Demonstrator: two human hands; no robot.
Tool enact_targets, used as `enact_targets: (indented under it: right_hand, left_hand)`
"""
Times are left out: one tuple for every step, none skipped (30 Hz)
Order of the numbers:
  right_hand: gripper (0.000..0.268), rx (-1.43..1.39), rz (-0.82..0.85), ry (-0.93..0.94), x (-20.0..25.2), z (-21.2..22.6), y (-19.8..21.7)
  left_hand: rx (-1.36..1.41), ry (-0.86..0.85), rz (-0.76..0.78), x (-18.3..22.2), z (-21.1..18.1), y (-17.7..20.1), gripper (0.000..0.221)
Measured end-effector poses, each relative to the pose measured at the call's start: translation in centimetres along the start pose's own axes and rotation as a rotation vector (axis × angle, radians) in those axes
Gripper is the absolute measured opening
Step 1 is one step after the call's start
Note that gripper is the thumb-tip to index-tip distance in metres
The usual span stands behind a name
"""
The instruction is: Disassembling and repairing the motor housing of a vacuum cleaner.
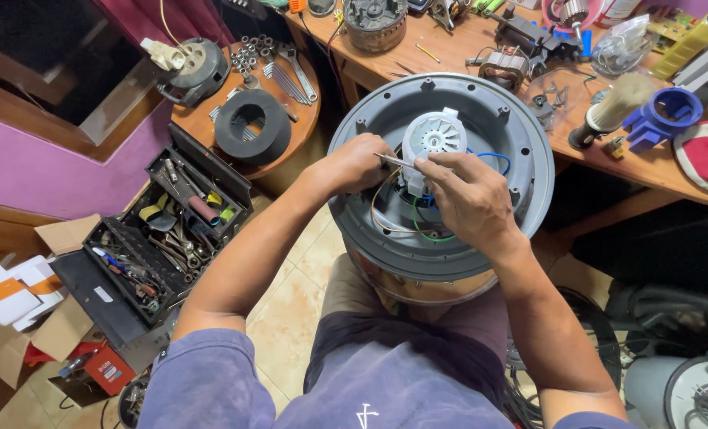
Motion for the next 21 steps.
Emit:
enact_targets:
  right_hand:
    - [0.021, 0.001, 0.000, -0.001, 0.0, 0.0, 0.0]
    - [0.021, 0.002, 0.001, -0.004, -0.1, 0.1, 0.1]
    - [0.021, -0.008, -0.003, -0.003, -0.2, 0.2, 0.1]
    - [0.021, -0.016, -0.007, -0.002, -0.3, 0.2, 0.2]
    - [0.021, -0.014, -0.006, -0.006, -0.3, 0.2, 0.2]
    - [0.019, -0.025, -0.008, -0.010, -0.2, 0.1, 0.2]
    - [0.018, -0.035, -0.010, -0.014, -0.2, 0.1, 0.2]
    - [0.018, -0.033, -0.007, -0.017, -0.2, 0.2, 0.4]
    - [0.025, -0.100, -0.013, -0.062, -0.3, 0.1, 0.6]
    - [0.032, -0.168, -0.021, -0.105, -0.3, -0.1, 0.8]
    - [0.032, -0.168, -0.020, -0.105, -0.6, -0.3, 1.3]
    - [0.040, -0.204, 0.021, -0.130, -0.7, -0.5, 1.5]
    - [0.048, -0.241, 0.062, -0.155, -0.9, -0.7, 1.7]
    - [0.048, -0.240, 0.064, -0.154, -1.8, -0.6, 2.1]
    - [0.045, -0.261, 0.100, -0.167, -2.6, -0.5, 2.3]
    - [0.043, -0.286, 0.140, -0.180, -3.4, -0.3, 2.4]
    - [0.043, -0.288, 0.146, -0.179, -4.5, 0.0, 2.9]
    - [0.032, -0.266, 0.215, -0.145, -5.8, 0.4, 3.0]
    - [0.023, -0.244, 0.285, -0.111, -7.0, 1.0, 3.1]
    - [0.023, -0.242, 0.283, -0.101, -7.8, 0.9, 2.8]
    - [0.023, -0.291, 0.310, -0.129, -8.4, 0.8, 2.4]
  left_hand:
    - [0.003, 0.009, -0.004, 0.3, -0.2, 0.4, 0.010]
    - [0.004, 0.009, 0.000, 0.6, -0.4, 0.7, 0.010]
    - [0.026, 0.002, -0.005, 0.9, -0.6, 1.0, 0.010]
    - [0.047, -0.005, -0.010, 1.2, -0.9, 1.3, 0.010]
    - [0.049, -0.007, -0.006, 1.3, -1.0, 1.2, 0.010]
    - [0.058, -0.014, -0.027, 1.4, -1.2, 1.4, 0.009]
    - [0.067, -0.020, -0.048, 1.5, -1.4, 1.6, 0.007]
    - [0.070, -0.022, -0.045, 1.6, -1.2, 1.5, 0.007]
    - [0.079, -0.066, -0.150, 1.8, -1.4, 2.1, 0.007]
    - [0.087, -0.109, -0.257, 2.0, -1.4, 2.8, 0.007]
    - [0.088, -0.109, -0.257, 2.7, -0.9, 2.2, 0.007]
    - [0.078, -0.151, -0.451, 3.7, -0.7, 2.9, 0.012]
    - [0.068, -0.193, -0.645, 5.1, -0.4, 3.5, 0.021]
    - [0.070, -0.192, -0.646, 5.2, -0.5, 3.0, 0.021]
    - [0.152, -0.129, -0.742, 5.8, -0.1, 3.0, 0.024]
    - [0.235, -0.059, -0.838, 6.6, 0.4, 2.8, 0.026]
    - [0.239, -0.053, -0.840, 7.0, 0.0, 2.9, 0.026]
    - [0.257, -0.039, -0.893, 7.4, -0.3, 3.6, 0.021]
    - [0.275, -0.026, -0.946, 8.0, -0.5, 4.3, 0.017]
    - [0.274, -0.029, -0.955, 7.9, 0.0, 4.3, 0.017]
    - [0.229, -0.116, -0.876, 7.4, -0.2, 4.0, 0.013]
Point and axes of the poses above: each hand's wrist, its own x-axis away from the middle knuckle, its own y-axis out of the back of the hand, z = x × y, the point moved 7 cm from there along -x, towards the middle knuckle, and after that the axes turned 4 degrees about -z, right-handed, at the moved point
